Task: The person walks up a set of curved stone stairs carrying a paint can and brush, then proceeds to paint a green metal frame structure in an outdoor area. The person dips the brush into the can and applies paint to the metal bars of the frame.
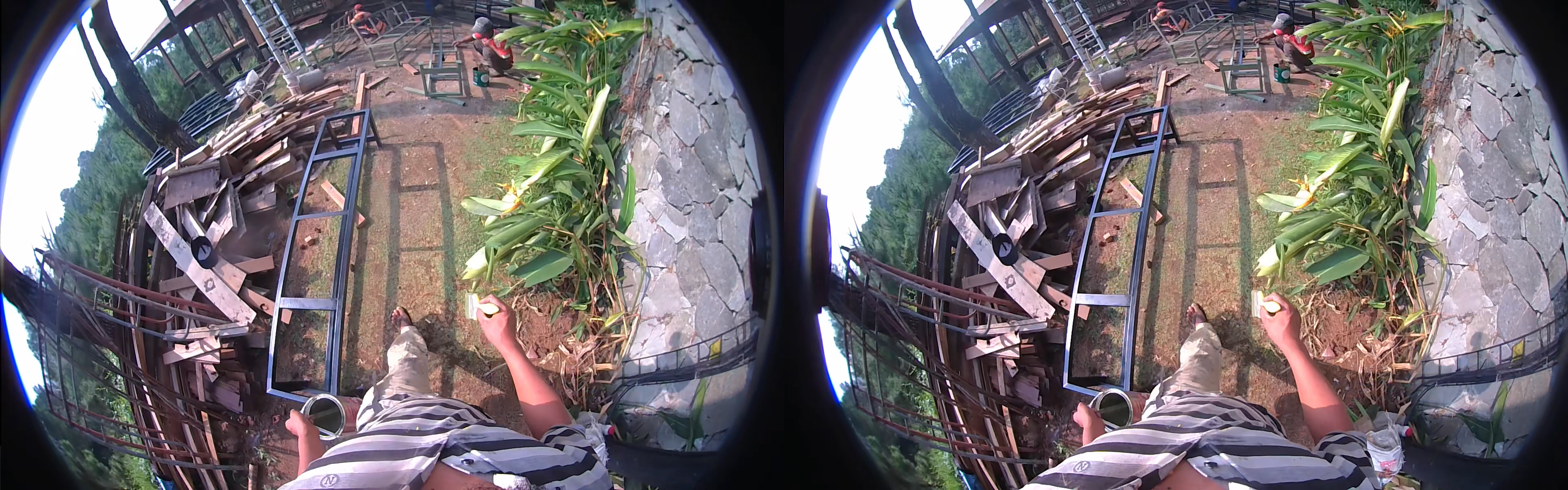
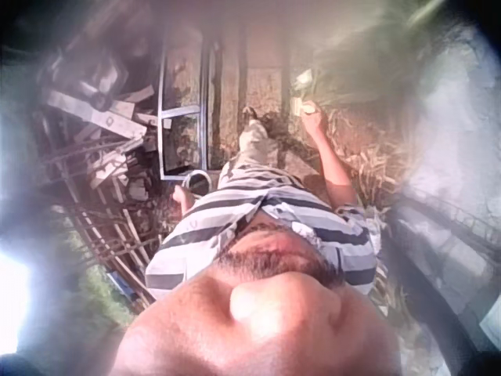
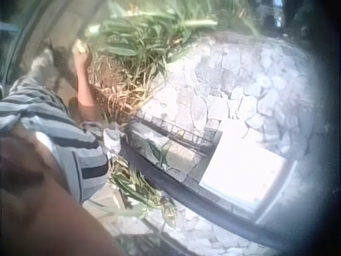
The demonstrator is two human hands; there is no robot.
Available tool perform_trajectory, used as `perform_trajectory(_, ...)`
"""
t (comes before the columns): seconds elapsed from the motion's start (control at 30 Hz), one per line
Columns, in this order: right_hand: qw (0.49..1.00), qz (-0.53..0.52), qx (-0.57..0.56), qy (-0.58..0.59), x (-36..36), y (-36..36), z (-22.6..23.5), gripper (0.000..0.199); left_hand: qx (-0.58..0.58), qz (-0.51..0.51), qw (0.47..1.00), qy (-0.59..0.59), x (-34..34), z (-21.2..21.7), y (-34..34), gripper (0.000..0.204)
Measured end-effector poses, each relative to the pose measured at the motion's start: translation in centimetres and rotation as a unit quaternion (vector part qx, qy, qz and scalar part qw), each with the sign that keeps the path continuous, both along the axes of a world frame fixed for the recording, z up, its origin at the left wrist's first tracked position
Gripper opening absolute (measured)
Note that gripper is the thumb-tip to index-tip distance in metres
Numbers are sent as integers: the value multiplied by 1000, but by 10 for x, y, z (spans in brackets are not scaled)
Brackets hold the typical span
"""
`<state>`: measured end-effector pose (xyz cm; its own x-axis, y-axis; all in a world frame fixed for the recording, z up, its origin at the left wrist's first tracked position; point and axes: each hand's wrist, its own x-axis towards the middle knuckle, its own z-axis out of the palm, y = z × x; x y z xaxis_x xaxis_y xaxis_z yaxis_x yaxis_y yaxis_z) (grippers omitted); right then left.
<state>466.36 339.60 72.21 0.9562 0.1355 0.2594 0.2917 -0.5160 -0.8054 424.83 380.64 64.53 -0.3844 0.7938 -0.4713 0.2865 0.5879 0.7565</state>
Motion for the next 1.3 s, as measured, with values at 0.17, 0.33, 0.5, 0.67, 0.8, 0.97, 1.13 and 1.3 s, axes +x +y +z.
perform_trajectory(0.17, 999, 22, 32, 35, 175, 101, -7, 17, -7, -51, 998, 35, 192, -29, 73, 34)
perform_trajectory(0.33, 998, -19, -49, 34, 307, 156, -7, 19, -21, -77, 997, 7, 349, -51, 149, 33)
perform_trajectory(0.5, 992, -96, -72, 24, 424, 172, -4, 18, -4, -122, 987, -107, 534, 33, 232, 30)
perform_trajectory(0.67, 974, -166, -109, 106, 520, 175, -58, 19, 34, -120, 987, -97, 741, 42, 314, 29)
perform_trajectory(0.8, 946, -241, -128, 174, 597, 176, -109, 20, 39, -87, 994, -49, 879, 20, 361, 24)
perform_trajectory(0.97, 893, -301, -183, 280, 744, 203, -116, 24, -2, -6, 996, -85, 1011, 30, 417, 20)
perform_trajectory(1.13, 947, -209, -143, 199, 973, 263, -93, 24, 12, 2, 992, -126, 1176, 62, 458, 22)
perform_trajectory(1.3, 948, -168, -196, 184, 1201, 364, -55, 20, -2, -39, 978, -203, 1336, 78, 493, 23)
